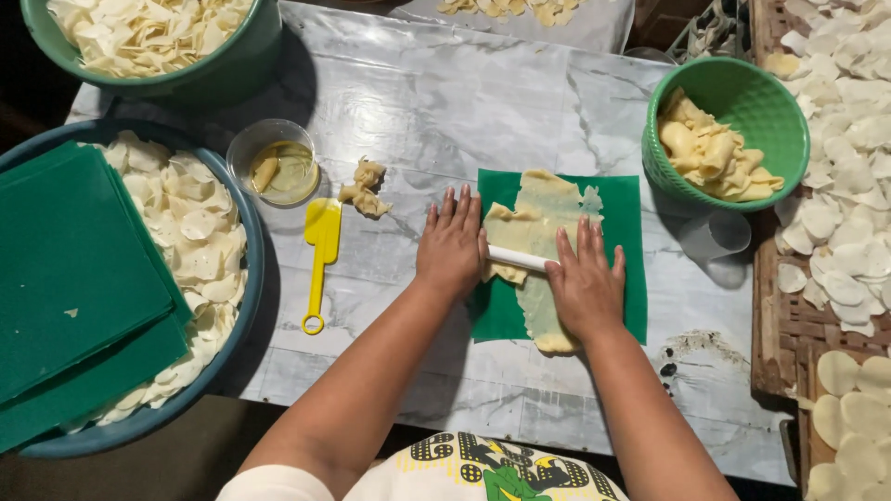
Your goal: Rolling out small pieces of dough into thin sheets using a rolling pin on a mat
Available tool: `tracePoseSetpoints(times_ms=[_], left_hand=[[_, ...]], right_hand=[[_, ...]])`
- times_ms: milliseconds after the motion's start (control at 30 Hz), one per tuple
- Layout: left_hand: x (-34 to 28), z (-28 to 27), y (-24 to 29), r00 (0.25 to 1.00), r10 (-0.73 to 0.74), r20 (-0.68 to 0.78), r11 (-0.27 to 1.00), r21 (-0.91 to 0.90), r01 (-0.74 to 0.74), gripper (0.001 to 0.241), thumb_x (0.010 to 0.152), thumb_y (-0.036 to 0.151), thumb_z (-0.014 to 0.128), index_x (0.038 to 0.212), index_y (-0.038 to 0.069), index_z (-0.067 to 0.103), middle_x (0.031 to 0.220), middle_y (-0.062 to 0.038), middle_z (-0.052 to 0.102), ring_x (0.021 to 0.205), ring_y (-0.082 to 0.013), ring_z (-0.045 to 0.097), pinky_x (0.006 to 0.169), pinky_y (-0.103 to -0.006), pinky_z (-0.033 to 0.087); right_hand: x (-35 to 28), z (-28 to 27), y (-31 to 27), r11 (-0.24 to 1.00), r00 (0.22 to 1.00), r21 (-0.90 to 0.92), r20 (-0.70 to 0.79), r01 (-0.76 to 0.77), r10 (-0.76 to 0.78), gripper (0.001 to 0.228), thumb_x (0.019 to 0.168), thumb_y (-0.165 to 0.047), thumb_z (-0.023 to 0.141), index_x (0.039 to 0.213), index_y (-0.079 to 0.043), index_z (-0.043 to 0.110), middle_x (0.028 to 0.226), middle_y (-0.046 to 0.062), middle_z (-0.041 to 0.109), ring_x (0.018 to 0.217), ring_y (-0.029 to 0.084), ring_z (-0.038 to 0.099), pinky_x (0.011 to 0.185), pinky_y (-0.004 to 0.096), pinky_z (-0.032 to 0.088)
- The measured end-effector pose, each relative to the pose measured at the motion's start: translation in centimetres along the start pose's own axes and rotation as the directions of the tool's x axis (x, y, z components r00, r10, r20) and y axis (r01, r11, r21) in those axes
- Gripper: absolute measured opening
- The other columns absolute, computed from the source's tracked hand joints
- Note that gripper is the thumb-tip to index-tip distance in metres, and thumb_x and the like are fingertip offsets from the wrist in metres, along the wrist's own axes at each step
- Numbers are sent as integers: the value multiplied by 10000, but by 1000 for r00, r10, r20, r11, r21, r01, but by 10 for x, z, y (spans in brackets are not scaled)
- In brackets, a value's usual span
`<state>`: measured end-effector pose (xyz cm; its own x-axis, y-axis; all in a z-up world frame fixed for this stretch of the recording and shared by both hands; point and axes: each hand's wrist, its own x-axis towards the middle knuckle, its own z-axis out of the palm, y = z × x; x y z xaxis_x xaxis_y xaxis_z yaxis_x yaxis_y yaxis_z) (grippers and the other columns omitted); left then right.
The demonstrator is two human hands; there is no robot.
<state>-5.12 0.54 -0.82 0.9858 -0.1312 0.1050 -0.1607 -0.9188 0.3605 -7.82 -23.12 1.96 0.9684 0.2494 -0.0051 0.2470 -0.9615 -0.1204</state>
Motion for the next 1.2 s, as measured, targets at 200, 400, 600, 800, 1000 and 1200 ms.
tracePoseSetpoints(times_ms=[200, 400, 600, 800, 1000, 1200], left_hand=[[-24, -26, 18, 996, -66, 66, 997, 34, 64, 645, 1071, 397, 269, 1634, 85, 223, 1718, -142, 164, 1583, -359, 111, 1267, -541, 103], [-14, -28, 14, 981, -157, 115, 987, 45, 152, 653, 1020, 322, 343, 1603, 38, 275, 1694, -202, 196, 1579, -369, 130, 1255, -598, 13], [6, -18, 17, 977, -207, 48, 977, 55, 204, 680, 1050, 403, 265, 1642, 79, 188, 1729, -133, 111, 1601, -309, 24, 1271, -544, -48], [-61, -7, 28, 984, -173, 31, 978, 125, 168, 671, 1056, 405, 252, 1655, 126, 134, 1732, -93, 85, 1591, -302, 8, 1260, -519, -28], [-23, -26, 31, 958, -255, 133, 966, 74, 247, 658, 1051, 398, 234, 1649, 133, 167, 1736, -80, 78, 1590, -323, 19, 1266, -550, -31], [42, -17, 10, 934, -296, 199, 955, 70, 288, 695, 1046, 465, 198, 1658, 159, 75, 1737, -81, 1, 1596, -313, -19, 1256, -598, -100]], right_hand=[[-19, 24, 4, 989, 946, -76, -289, 127, -144, 649, 1095, -474, 372, 1607, -77, 371, 1669, 225, 330, 1525, 380, 328, 1182, 609, 233], [7, 9, 22, 980, 998, 197, -61, 6, 6, 570, 1125, -496, 292, 1569, -172, 442, 1666, 144, 359, 1560, 315, 279, 1199, 709, 125], [29, 6, 3, 991, 989, -21, -62, -132, 131, 613, 1074, -518, 273, 1632, -264, 287, 1760, 98, 71, 1621, 276, 37, 1218, 738, 17], [-44, 25, 14, 998, 991, -32, -116, 60, -63, 698, 1052, -498, 382, 1627, -116, 282, 1719, 197, 196, 1578, 349, 192, 1220, 646, 126], [0, 17, 15, 995, 998, -92, 59, -30, 35, 749, 1045, -628, 264, 1629, -159, 257, 1739, 148, 137, 1617, 308, 60, 1188, 769, 7], [67, 9, 17, 994, 992, -55, 83, -90, 95, 750, 1024, -699, 196, 1649, -286, 175, 1748, 111, 39, 1615, 276, 11, 1201, 749, 23]])
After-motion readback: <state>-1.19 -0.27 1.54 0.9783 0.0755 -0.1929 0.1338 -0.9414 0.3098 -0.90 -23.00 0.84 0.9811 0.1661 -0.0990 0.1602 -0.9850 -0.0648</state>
